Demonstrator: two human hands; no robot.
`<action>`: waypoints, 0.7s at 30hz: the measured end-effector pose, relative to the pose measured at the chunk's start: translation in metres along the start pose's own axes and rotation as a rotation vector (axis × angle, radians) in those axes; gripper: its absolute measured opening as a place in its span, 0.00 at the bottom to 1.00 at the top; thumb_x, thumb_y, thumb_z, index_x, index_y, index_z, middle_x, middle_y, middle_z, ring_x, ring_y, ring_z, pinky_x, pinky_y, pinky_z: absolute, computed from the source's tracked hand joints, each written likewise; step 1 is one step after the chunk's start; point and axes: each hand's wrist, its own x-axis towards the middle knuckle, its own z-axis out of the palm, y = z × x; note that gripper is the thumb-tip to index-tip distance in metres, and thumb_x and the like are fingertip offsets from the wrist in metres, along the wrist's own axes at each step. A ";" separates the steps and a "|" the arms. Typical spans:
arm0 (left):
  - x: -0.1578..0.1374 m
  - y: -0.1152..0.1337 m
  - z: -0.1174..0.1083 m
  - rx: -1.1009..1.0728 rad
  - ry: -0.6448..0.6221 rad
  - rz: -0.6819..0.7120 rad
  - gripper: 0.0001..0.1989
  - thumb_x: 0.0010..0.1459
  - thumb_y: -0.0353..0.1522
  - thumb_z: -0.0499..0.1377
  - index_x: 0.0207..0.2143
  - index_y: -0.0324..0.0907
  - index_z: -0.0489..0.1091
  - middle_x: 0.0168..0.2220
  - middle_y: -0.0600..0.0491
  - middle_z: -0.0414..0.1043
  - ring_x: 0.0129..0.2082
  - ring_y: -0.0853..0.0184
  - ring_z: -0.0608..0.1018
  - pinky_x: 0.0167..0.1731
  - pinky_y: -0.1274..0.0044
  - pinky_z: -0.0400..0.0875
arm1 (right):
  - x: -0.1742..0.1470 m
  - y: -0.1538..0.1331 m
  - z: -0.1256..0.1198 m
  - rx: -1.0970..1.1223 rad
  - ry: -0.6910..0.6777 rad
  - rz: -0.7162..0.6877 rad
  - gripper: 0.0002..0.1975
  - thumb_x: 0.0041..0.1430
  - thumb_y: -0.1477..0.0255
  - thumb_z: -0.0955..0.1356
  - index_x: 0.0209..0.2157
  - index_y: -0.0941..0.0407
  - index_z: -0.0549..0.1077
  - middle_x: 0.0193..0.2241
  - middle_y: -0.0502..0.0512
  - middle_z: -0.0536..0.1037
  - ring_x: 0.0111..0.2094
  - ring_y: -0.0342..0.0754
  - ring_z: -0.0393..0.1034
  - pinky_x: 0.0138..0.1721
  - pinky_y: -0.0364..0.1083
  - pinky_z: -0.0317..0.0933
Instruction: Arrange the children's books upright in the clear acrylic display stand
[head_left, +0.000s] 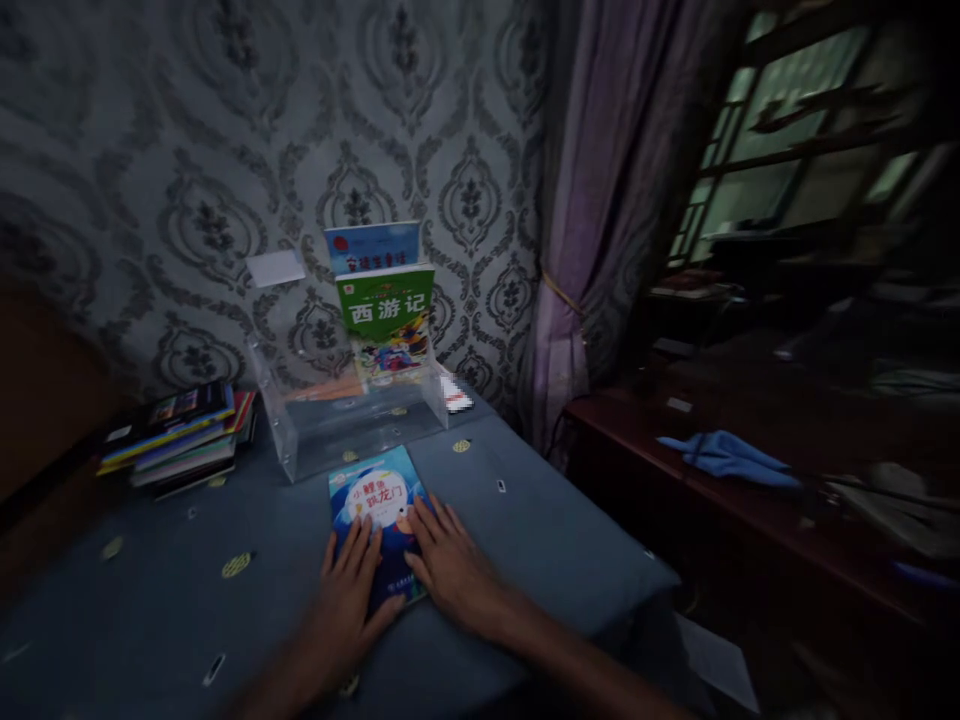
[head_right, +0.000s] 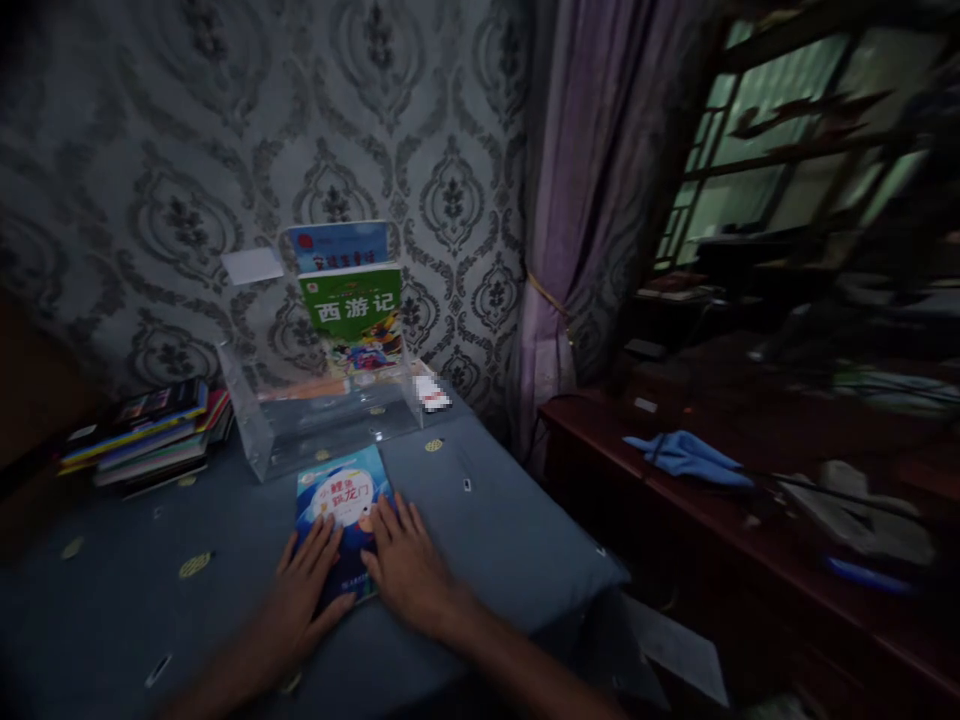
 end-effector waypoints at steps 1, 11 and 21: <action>0.001 0.002 -0.005 -0.020 -0.022 -0.008 0.38 0.66 0.50 0.49 0.70 0.40 0.45 0.69 0.39 0.50 0.68 0.50 0.56 0.62 0.53 0.55 | 0.001 0.000 -0.001 -0.017 0.009 -0.011 0.29 0.69 0.63 0.60 0.66 0.64 0.59 0.67 0.67 0.55 0.69 0.63 0.42 0.67 0.63 0.43; 0.014 -0.008 -0.020 -0.170 -0.132 -0.115 0.29 0.70 0.43 0.44 0.68 0.39 0.50 0.69 0.39 0.50 0.70 0.57 0.52 0.65 0.56 0.51 | 0.047 -0.007 0.013 -0.053 -0.044 -0.233 0.26 0.69 0.71 0.56 0.65 0.63 0.60 0.65 0.67 0.60 0.68 0.56 0.48 0.67 0.61 0.45; 0.068 -0.056 -0.024 -0.127 -0.237 -0.416 0.30 0.69 0.42 0.46 0.66 0.32 0.54 0.68 0.35 0.49 0.69 0.50 0.52 0.63 0.52 0.52 | 0.125 0.019 0.018 -0.111 0.084 -0.061 0.26 0.69 0.68 0.55 0.64 0.64 0.61 0.65 0.69 0.60 0.68 0.56 0.51 0.65 0.60 0.48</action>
